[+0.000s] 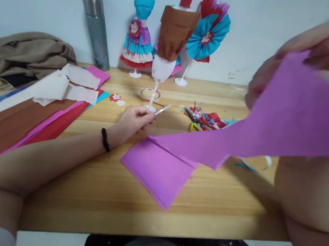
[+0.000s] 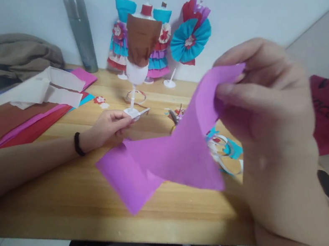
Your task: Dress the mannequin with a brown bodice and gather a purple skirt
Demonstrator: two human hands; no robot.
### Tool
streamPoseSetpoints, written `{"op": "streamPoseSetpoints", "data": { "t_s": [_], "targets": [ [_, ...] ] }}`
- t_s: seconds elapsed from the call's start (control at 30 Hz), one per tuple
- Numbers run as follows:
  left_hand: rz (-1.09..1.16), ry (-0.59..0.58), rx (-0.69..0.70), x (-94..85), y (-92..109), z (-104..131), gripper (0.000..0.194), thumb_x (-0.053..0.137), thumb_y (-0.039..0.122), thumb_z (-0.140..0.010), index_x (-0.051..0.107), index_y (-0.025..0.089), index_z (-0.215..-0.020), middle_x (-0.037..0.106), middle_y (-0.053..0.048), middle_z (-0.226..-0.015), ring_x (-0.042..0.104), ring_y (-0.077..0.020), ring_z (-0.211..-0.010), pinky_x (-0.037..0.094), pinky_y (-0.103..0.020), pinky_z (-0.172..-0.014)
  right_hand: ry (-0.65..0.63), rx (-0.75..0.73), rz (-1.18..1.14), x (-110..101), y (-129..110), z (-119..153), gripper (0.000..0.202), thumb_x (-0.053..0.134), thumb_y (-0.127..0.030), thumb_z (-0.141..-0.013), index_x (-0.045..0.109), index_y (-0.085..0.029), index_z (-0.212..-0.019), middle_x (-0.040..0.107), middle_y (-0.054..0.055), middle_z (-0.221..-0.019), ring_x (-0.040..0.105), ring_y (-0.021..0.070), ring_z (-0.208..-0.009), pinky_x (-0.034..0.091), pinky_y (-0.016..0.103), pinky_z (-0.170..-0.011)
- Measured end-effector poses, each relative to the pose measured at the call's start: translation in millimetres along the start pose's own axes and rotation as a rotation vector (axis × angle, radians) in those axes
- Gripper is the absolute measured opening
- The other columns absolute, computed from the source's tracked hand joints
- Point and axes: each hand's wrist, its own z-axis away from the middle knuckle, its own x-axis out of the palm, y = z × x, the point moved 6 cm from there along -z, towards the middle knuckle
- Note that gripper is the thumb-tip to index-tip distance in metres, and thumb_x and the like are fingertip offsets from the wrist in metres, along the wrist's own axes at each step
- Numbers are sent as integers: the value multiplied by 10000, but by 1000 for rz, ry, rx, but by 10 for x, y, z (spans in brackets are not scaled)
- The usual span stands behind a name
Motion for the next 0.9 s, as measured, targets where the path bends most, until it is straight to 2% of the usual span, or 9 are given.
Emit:
{"op": "streamPoseSetpoints", "data": {
  "t_s": [0.07,0.2,0.27,0.4,0.47,0.57,0.7,0.77,0.9],
  "targets": [
    [19,-18,-2,5,4,7,209,620,194,-850,602,122,-654,511,45,-535,434,-44,-454,322,-161,-445,9,89,-50,104,-23,43,254,709,-159,-693,730,-251,-929,588,1,-732,538,113,-567,393,285,-469],
    [5,-25,-5,11,22,17,208,602,164,-859,595,116,-656,499,52,-536,429,-38,-453,317,-153,-442,-250,242,-52,227,104,55,407,715,-91,-683,721,-285,-1040,595,-1,-860,554,102,-580,449,237,-445],
    [-21,-7,-15,5,25,17,190,576,138,-877,617,107,-695,532,44,-561,437,-35,-456,323,-152,-442,-518,302,48,296,210,80,335,682,-129,-761,694,-280,-1060,618,4,-896,578,105,-588,473,229,-463],
    [-28,-15,-13,14,26,12,189,558,103,-891,632,96,-717,527,50,-531,413,-29,-444,302,-153,-437,-1276,243,221,501,308,345,224,636,-183,-836,700,-160,-1049,707,94,-971,668,173,-794,534,264,-654],
    [-31,-18,-5,16,20,7,200,554,94,-893,631,101,-710,499,58,-498,410,-31,-443,299,-156,-441,-1444,252,165,568,311,437,291,658,-251,-849,688,-118,-1106,716,128,-1012,680,187,-843,538,275,-708],
    [-36,-20,8,9,-1,-9,215,550,106,-898,635,111,-701,488,60,-475,413,-36,-446,303,-161,-446,-1357,231,98,712,320,419,369,625,-361,-897,670,-80,-1132,720,117,-910,662,165,-763,509,257,-671],
    [-51,-23,24,-11,-55,-46,192,588,164,-872,647,119,-695,527,45,-504,432,-43,-444,324,-164,-436,-1197,61,368,957,457,439,438,612,-427,-909,658,-119,-1218,654,47,-789,505,115,-586,385,248,-562],
    [-64,-22,31,-23,-72,-59,181,603,201,-854,651,121,-699,540,36,-525,436,-45,-440,331,-162,-428,-1249,39,463,1075,565,527,381,683,-308,-860,652,-142,-1202,649,35,-801,508,121,-619,364,247,-582],
    [-84,-26,33,-39,-60,-55,191,596,229,-836,650,116,-693,508,41,-507,428,-41,-438,318,-147,-424,-1265,16,434,1143,633,538,95,586,-104,-847,668,-140,-815,619,18,-730,511,111,-639,361,236,-608]
  ]
}}
